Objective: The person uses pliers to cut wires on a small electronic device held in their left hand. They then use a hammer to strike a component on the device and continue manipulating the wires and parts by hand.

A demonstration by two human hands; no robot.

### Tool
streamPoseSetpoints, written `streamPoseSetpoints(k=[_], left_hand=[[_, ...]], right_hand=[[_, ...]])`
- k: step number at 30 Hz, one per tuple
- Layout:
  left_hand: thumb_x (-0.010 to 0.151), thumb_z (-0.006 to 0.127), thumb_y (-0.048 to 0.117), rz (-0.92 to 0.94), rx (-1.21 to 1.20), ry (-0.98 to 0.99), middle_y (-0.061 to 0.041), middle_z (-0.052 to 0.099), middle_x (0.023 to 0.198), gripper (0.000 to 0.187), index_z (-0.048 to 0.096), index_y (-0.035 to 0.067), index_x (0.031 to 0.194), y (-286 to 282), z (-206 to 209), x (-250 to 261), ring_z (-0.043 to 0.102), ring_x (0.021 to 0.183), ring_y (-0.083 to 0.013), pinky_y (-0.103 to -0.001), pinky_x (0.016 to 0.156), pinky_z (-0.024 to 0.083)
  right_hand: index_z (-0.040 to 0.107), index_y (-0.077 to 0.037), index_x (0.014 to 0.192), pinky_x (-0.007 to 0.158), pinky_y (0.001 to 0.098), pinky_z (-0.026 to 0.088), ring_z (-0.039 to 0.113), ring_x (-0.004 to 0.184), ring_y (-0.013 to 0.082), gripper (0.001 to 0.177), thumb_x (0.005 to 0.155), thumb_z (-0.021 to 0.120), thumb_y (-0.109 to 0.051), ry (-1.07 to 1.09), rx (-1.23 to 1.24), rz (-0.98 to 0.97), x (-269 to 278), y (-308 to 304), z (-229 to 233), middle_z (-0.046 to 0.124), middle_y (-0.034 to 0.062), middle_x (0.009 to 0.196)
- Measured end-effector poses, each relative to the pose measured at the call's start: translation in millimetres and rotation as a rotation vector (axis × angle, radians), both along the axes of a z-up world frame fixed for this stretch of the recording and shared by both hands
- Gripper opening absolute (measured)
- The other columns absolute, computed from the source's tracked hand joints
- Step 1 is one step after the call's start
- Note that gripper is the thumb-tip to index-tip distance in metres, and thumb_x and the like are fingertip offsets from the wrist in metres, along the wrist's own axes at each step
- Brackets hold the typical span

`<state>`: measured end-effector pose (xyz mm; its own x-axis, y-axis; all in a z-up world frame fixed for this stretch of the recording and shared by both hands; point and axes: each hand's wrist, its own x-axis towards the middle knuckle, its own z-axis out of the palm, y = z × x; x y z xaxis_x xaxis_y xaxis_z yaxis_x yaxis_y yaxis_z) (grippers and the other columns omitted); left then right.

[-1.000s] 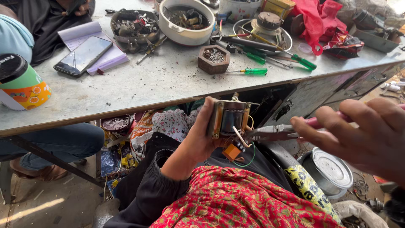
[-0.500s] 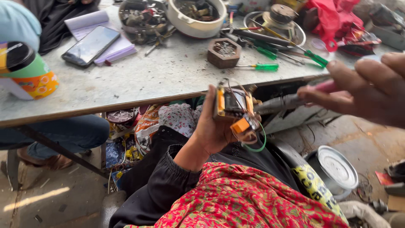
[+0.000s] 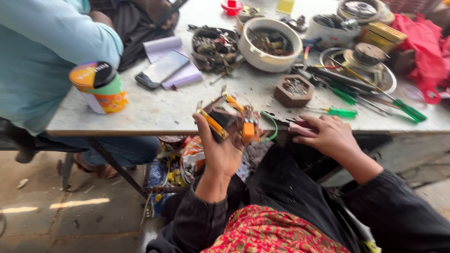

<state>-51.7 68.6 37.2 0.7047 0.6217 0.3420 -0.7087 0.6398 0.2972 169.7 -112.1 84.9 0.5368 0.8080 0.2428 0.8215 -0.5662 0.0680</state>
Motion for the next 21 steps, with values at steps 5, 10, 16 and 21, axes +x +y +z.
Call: streamPoseSetpoints(k=[5,10,16,21], left_hand=[[0.093,0.039,0.076,0.087,0.05,0.102,-0.017,0.064,0.133,0.088,0.045,0.008,0.148,-2.7,2.7,5.0,0.067,0.119,-0.0299,-0.045,0.094,0.06],[0.098,0.039,0.074,0.051,0.067,0.075,-0.015,0.061,0.138,0.087,0.045,0.004,0.149,-9.2,-2.6,12.7,0.063,0.123,-0.0255,-0.044,0.098,0.059],[0.1,0.046,0.071,0.015,0.158,0.085,-0.015,0.06,0.134,0.083,0.047,0.003,0.148,-17.0,-13.2,18.7,0.062,0.117,-0.0236,-0.042,0.093,0.056],[0.105,0.051,0.068,-0.059,0.317,0.045,-0.014,0.059,0.138,0.084,0.047,-0.004,0.149,-17.8,-33.4,17.1,0.061,0.126,-0.0204,-0.036,0.11,0.051]], right_hand=[[0.073,-0.023,0.13,0.088,0.0481,0.049,0.06,0.109,0.0362,0.077,0.063,0.083,-0.061,0.08,0.121,0.112,25.4,34.7,-4.5,0.064,0.018,0.11],[0.077,-0.014,0.114,0.097,0.046,0.048,0.063,0.112,0.0331,0.041,0.084,0.08,-0.042,0.08,0.392,0.3,38.8,32.3,-10.8,0.069,0.0138,0.115],[0.074,-0.008,0.107,0.08,0.0284,0.05,0.066,0.095,0.0177,0.017,0.09,0.079,-0.012,0.609,0.738,0.339,-29.5,28.1,1.5,0.071,0.0053,0.104],[0.074,-0.003,0.096,0.072,0.0261,0.05,0.066,0.082,0.0148,0.017,0.08,0.079,-0.007,0.522,0.601,0.4,-79.2,27.4,23.9,0.069,0.0053,0.09]])
